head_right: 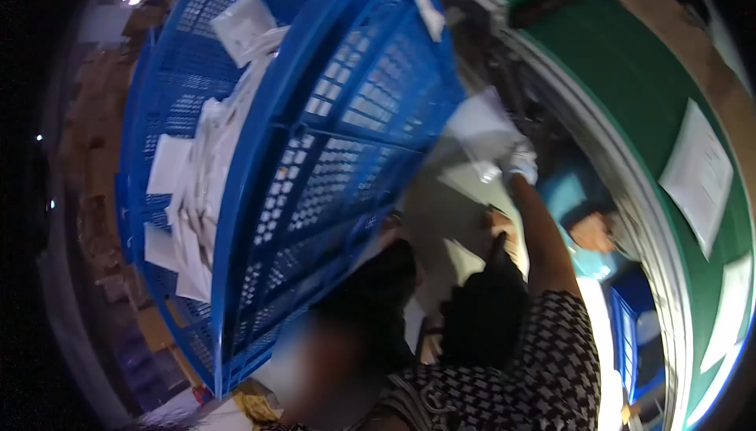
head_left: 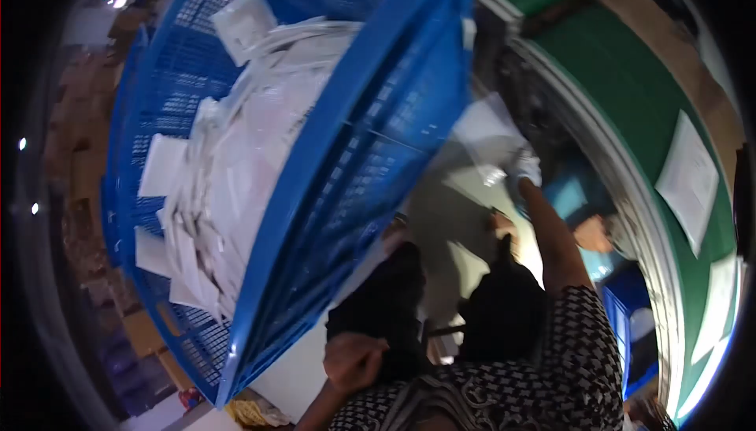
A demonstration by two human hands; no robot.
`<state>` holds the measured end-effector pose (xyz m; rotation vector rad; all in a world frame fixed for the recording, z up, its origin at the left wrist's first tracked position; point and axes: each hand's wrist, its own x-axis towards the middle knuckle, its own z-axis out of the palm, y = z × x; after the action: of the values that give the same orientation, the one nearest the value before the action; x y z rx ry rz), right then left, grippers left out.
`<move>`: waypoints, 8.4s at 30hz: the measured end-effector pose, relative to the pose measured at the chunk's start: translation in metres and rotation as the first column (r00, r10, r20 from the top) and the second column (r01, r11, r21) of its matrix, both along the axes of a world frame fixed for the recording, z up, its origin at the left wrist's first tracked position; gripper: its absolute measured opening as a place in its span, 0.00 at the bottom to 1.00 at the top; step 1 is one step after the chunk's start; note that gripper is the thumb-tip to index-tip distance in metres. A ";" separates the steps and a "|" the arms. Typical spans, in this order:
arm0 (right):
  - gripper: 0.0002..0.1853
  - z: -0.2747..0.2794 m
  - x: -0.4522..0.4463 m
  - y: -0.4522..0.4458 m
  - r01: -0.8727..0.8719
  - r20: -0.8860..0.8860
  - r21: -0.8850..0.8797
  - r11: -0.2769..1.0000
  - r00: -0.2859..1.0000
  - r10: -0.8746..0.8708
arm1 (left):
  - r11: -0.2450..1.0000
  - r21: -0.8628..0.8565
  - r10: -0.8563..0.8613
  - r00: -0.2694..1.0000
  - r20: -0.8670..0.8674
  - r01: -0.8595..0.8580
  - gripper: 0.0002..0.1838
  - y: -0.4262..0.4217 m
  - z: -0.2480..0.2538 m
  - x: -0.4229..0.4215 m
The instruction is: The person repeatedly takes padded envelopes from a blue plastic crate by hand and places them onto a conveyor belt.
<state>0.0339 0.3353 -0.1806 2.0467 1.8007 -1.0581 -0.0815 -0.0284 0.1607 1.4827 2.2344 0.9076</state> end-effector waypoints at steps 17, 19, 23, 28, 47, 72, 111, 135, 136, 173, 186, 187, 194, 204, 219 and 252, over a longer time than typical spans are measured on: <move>0.12 -0.004 0.015 -0.066 0.088 -0.784 -0.500 0.862 0.377 -0.493 | 0.997 -0.027 -0.068 0.996 0.057 0.069 0.12 0.002 -0.003 0.008; 0.10 0.041 0.023 -0.064 -0.056 -0.553 -0.832 0.552 0.160 -0.818 | 0.998 0.035 -0.047 0.999 -0.022 0.048 0.13 0.011 -0.001 0.018; 0.06 0.198 0.039 -0.100 -0.150 -0.919 0.334 0.931 0.168 0.357 | 0.984 0.179 0.063 0.968 -0.242 -0.019 0.15 0.041 0.008 0.030; 0.07 0.339 0.082 -0.164 -0.250 -0.838 0.461 0.852 0.194 0.510 | 0.964 0.251 0.225 0.750 -0.622 -0.081 0.17 0.056 0.024 0.050; 0.10 0.406 0.196 -0.219 -0.284 -0.855 0.260 0.923 0.378 0.357 | 0.883 0.445 -0.094 0.985 -0.145 0.150 0.15 -0.006 0.137 0.051; 0.13 0.336 0.004 -0.201 -0.228 -0.970 -0.148 0.962 0.226 -0.095 | 0.946 -0.154 0.166 0.832 -0.529 -0.287 0.24 -0.098 0.088 -0.090; 0.10 0.297 -0.071 -0.259 -0.485 -0.784 0.415 0.770 0.239 0.573 | 0.902 -0.412 0.344 0.783 0.517 -0.125 0.48 0.184 -0.006 -0.245; 0.15 0.317 0.034 -0.211 -0.371 -0.976 -0.216 0.903 0.045 -0.214 | 0.933 0.329 0.180 0.980 -0.086 -0.143 0.20 0.010 0.334 -0.045; 0.16 0.334 0.067 -0.204 -0.295 -0.988 0.013 0.955 -0.150 -0.033 | 0.970 0.110 0.239 0.940 -0.245 -0.218 0.26 -0.003 0.338 -0.017; 0.13 0.344 0.257 -0.273 -0.025 -0.855 -0.141 0.990 0.507 -0.109 | 0.838 0.017 -0.504 0.762 0.407 0.545 0.38 0.065 -0.024 0.069; 0.21 0.351 0.254 -0.222 0.143 -0.932 -0.099 0.985 0.333 -0.142 | 0.924 0.074 -0.355 0.767 0.534 0.376 0.36 0.050 -0.006 0.090; 0.20 0.308 0.229 -0.225 -0.096 -0.807 0.453 0.886 0.377 0.454 | 0.910 0.075 -0.381 0.755 0.533 0.407 0.36 0.049 -0.005 0.090; 0.16 0.405 0.271 -0.193 0.237 -0.610 0.481 0.844 0.782 0.127 | 0.946 -0.017 -0.324 0.945 0.041 0.325 0.37 0.016 -0.013 0.048; 0.16 0.323 0.408 -0.002 -0.048 -0.312 0.733 0.679 0.862 0.399 | 0.980 0.105 -0.192 0.925 0.328 0.166 0.28 0.000 -0.002 0.030; 0.20 0.438 0.222 -0.097 -0.218 -0.060 0.949 0.227 0.584 0.810 | 0.832 0.553 -0.009 0.998 -0.054 0.037 0.21 0.010 0.156 -0.003; 0.20 0.315 -0.090 -0.252 -0.703 -0.172 0.702 0.116 -0.009 0.985 | 0.969 -0.247 -0.210 0.470 -0.858 -0.018 0.39 0.257 -0.044 -0.303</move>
<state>-0.0558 0.0829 0.1345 -0.0456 3.1230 -0.8797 -0.3848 0.2284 0.1162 2.2605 2.6895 -0.3272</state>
